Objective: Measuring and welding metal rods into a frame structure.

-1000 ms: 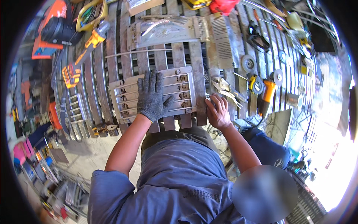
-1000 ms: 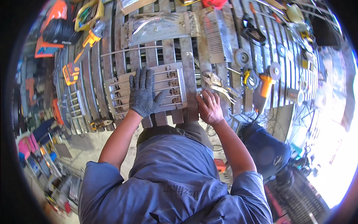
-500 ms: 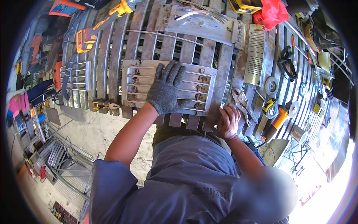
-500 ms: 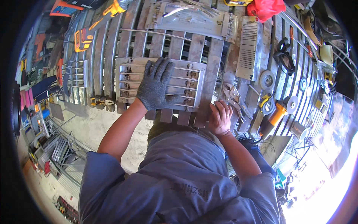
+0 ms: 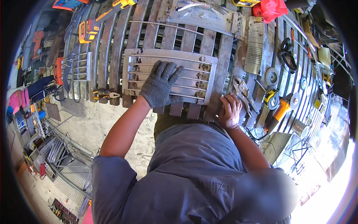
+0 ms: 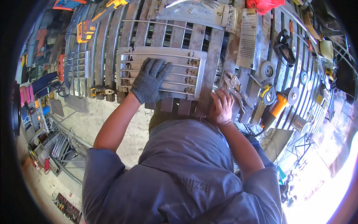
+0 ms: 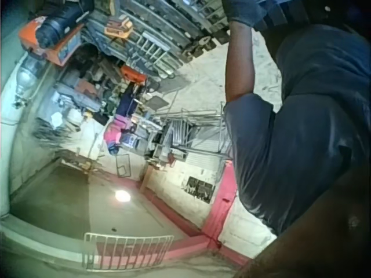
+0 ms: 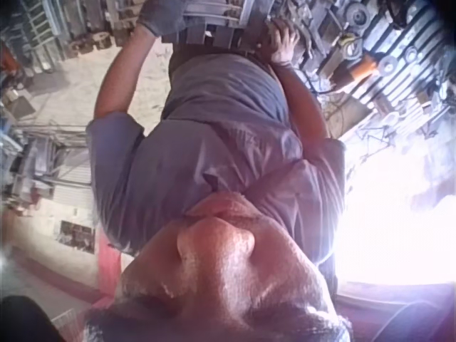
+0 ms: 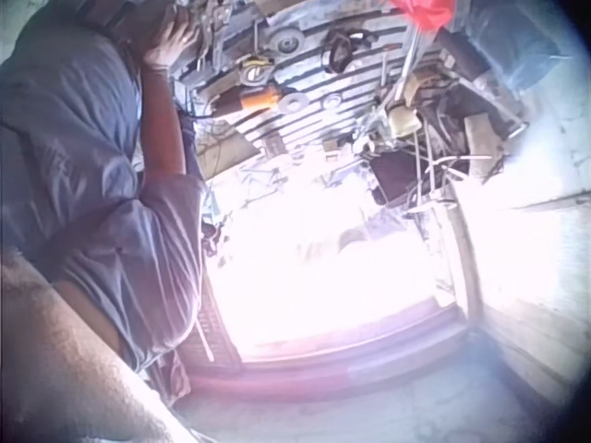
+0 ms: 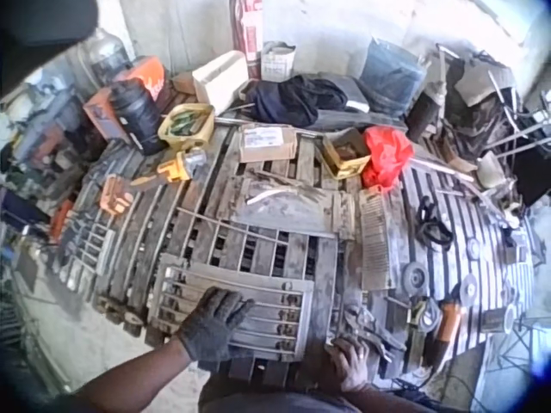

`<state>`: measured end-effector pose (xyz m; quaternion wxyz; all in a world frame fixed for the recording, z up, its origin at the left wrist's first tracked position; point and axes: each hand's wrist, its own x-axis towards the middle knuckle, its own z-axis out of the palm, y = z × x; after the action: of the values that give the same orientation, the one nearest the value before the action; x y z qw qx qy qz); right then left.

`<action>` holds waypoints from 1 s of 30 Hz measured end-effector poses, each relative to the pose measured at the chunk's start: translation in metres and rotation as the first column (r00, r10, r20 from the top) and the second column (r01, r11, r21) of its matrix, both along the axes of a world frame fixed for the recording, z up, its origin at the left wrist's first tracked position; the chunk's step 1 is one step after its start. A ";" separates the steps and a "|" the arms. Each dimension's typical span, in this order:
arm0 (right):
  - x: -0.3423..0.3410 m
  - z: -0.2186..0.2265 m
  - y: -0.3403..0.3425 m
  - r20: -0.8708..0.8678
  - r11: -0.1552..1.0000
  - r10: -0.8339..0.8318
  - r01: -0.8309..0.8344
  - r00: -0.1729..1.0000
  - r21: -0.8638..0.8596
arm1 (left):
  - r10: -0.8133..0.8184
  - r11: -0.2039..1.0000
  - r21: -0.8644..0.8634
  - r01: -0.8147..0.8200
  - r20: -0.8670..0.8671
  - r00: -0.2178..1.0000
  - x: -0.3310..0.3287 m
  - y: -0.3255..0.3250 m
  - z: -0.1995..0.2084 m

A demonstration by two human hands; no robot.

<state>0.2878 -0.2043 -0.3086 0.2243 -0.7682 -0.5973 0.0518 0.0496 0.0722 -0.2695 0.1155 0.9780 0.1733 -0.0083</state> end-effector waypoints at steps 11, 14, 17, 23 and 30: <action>-0.007 0.011 0.006 -0.014 1.000 -0.027 0.027 1.000 0.004 | -0.028 0.998 -0.056 0.024 -0.080 0.996 0.008 0.009 0.009; -0.005 0.007 0.008 -0.002 0.999 -0.021 0.021 1.000 0.024 | 0.013 1.000 -0.015 -0.014 -0.077 0.997 0.004 -0.002 0.008; -0.002 0.004 0.002 0.022 1.000 -0.012 0.011 1.000 0.019 | 0.147 0.989 -0.012 -0.148 -0.089 0.985 0.007 -0.028 0.004; -0.006 0.009 0.004 0.036 1.000 -0.010 0.010 0.999 0.011 | 0.100 0.995 0.008 -0.100 -0.006 0.995 -0.015 -0.086 0.012; -0.010 0.006 0.005 0.064 1.000 -0.021 0.021 0.998 0.000 | 0.081 0.992 -0.118 -0.050 0.269 0.960 -0.093 -0.087 0.003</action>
<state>0.2779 -0.1996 -0.3029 0.2051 -0.7758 -0.5961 0.0249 -0.0430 -0.0152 -0.2667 0.1920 0.9557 0.1874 0.1208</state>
